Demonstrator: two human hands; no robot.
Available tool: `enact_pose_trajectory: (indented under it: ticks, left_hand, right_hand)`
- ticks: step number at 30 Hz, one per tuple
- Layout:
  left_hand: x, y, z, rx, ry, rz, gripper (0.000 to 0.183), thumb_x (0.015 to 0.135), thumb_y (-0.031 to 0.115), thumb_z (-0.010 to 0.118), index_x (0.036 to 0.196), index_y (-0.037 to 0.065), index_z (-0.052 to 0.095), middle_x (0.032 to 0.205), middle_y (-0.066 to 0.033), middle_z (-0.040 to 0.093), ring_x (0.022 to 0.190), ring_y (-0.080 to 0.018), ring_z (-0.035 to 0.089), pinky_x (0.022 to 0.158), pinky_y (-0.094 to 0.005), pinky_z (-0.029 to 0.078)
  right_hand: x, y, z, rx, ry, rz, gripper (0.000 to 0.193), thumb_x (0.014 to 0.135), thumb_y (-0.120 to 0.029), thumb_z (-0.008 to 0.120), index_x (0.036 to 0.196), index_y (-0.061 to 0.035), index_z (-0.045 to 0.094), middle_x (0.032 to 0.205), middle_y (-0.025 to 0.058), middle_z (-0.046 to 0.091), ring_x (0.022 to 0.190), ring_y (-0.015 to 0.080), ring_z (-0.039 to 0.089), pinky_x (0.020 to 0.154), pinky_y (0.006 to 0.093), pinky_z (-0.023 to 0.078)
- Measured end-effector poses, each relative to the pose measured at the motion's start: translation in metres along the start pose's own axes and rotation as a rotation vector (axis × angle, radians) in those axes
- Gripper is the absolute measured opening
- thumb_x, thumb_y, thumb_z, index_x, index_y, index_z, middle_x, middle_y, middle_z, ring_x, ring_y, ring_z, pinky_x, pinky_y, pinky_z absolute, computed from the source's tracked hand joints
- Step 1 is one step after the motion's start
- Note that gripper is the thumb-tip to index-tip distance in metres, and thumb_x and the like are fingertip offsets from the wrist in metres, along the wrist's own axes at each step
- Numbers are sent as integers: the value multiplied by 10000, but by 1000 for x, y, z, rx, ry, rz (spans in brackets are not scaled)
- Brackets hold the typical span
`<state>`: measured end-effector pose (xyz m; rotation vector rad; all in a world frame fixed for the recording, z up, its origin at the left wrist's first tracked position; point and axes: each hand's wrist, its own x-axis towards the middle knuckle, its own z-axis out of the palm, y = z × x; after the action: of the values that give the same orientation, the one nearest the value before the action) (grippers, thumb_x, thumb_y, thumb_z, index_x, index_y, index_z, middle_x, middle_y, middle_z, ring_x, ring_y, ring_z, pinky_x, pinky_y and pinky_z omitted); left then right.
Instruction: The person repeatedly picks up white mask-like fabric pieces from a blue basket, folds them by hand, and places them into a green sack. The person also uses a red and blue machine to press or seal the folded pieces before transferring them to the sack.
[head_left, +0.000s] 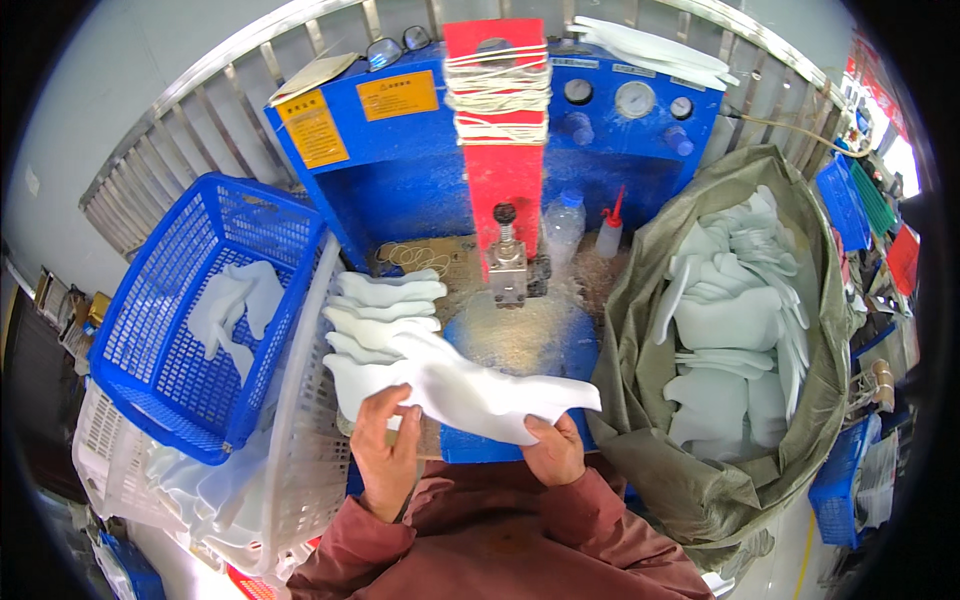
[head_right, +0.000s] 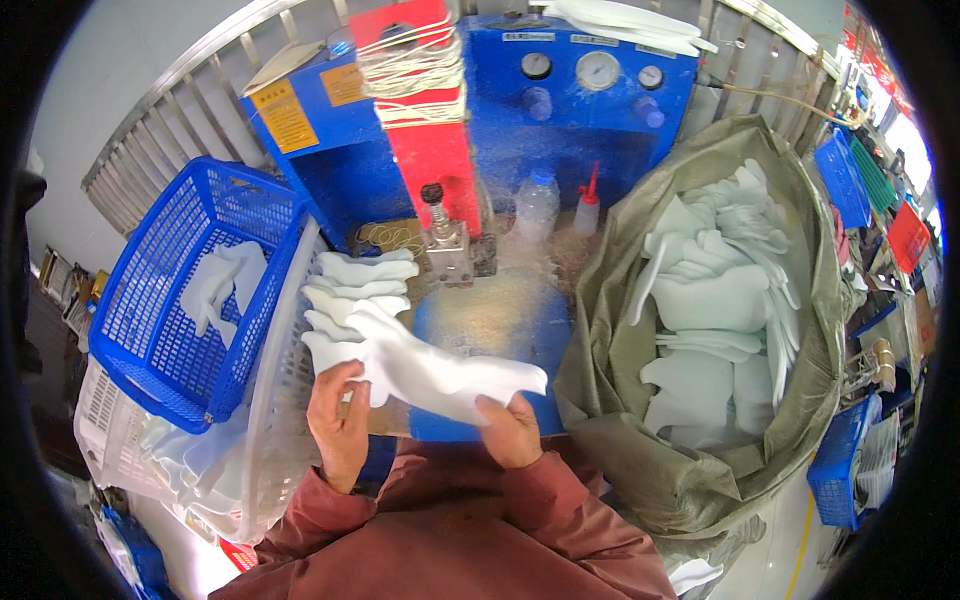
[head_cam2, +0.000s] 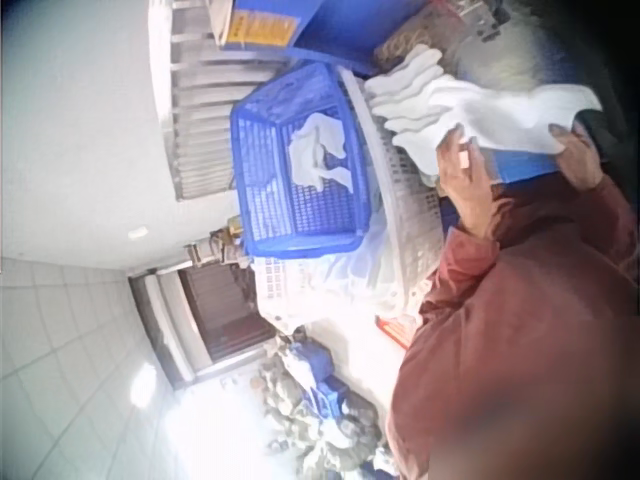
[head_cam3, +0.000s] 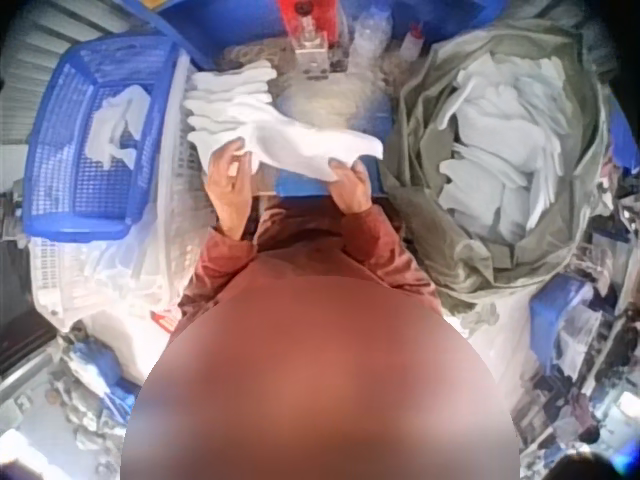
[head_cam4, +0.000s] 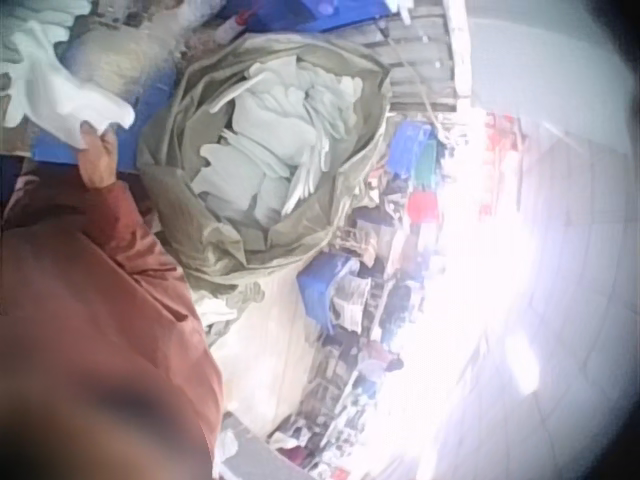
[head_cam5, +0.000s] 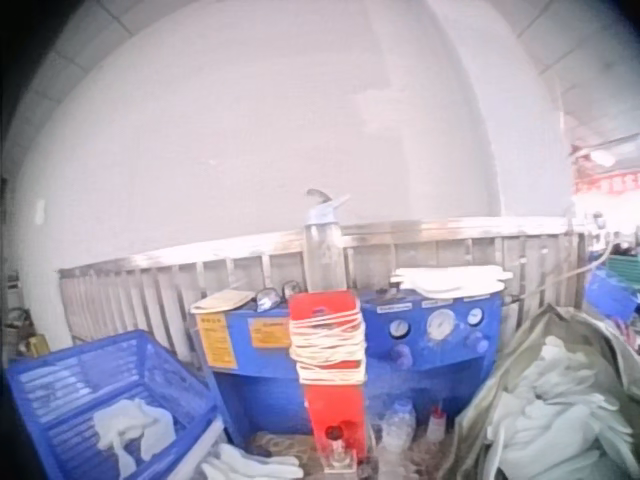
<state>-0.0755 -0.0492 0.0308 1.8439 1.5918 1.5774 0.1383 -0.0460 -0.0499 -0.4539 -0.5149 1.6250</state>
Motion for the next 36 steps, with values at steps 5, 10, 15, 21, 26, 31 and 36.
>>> enact_pose_trajectory:
  ticks: [5,10,15,21,26,31,36]
  left_hand:
    - [7,-26,-11,-372,77,-305,374,957,-20,646,1324,11,579,1274,-136,622,1094,-203,639,890,-318,546]
    - [-3,-18,-4,-228,17,-198,341,971,-8,645,1308,6,589,1245,-130,629,1099,-189,648,887,-308,542]
    - [-11,-6,11,-446,-109,-298,381,976,30,672,1339,6,560,1199,-131,637,1079,-186,650,879,-295,544]
    - [-7,2,19,-766,-168,-580,570,985,137,701,1473,41,421,1341,-138,559,1169,-209,620,892,-338,580]
    - [-6,5,22,-1003,-161,-772,647,977,171,709,1517,59,371,1392,-128,532,1177,-219,622,904,-353,592]
    - [-4,2,25,-1003,-185,-802,674,956,138,722,1520,49,364,1386,-113,543,1182,-215,624,896,-347,593]
    - [-1,1,26,-958,-192,-822,694,942,118,732,1521,40,358,1363,-106,557,1158,-205,634,889,-336,587]
  right_hand:
    - [2,2,-6,0,-42,-6,394,969,6,584,1363,4,580,1350,116,618,1252,262,588,1086,429,448]
    - [2,6,-10,-128,-9,-40,357,978,-13,609,1334,5,605,1297,92,653,1200,228,611,1063,387,459]
    - [-4,11,-3,-251,31,-92,338,987,-16,617,1324,16,613,1270,83,669,1178,204,617,1047,368,476]
    - [1,-3,19,-607,-226,-279,350,937,17,601,1284,30,646,1375,190,611,1292,310,572,1091,391,432]
    - [-2,-12,27,-934,-303,-304,323,941,5,630,1261,8,672,1370,223,610,1275,315,592,1042,385,482]
    - [-1,-11,30,-972,-324,-336,331,955,-20,618,1282,7,659,1371,220,611,1279,320,592,1049,392,474]
    - [-2,-14,31,-916,-294,-248,373,926,10,602,1295,7,651,1378,194,617,1295,325,582,1095,388,436]
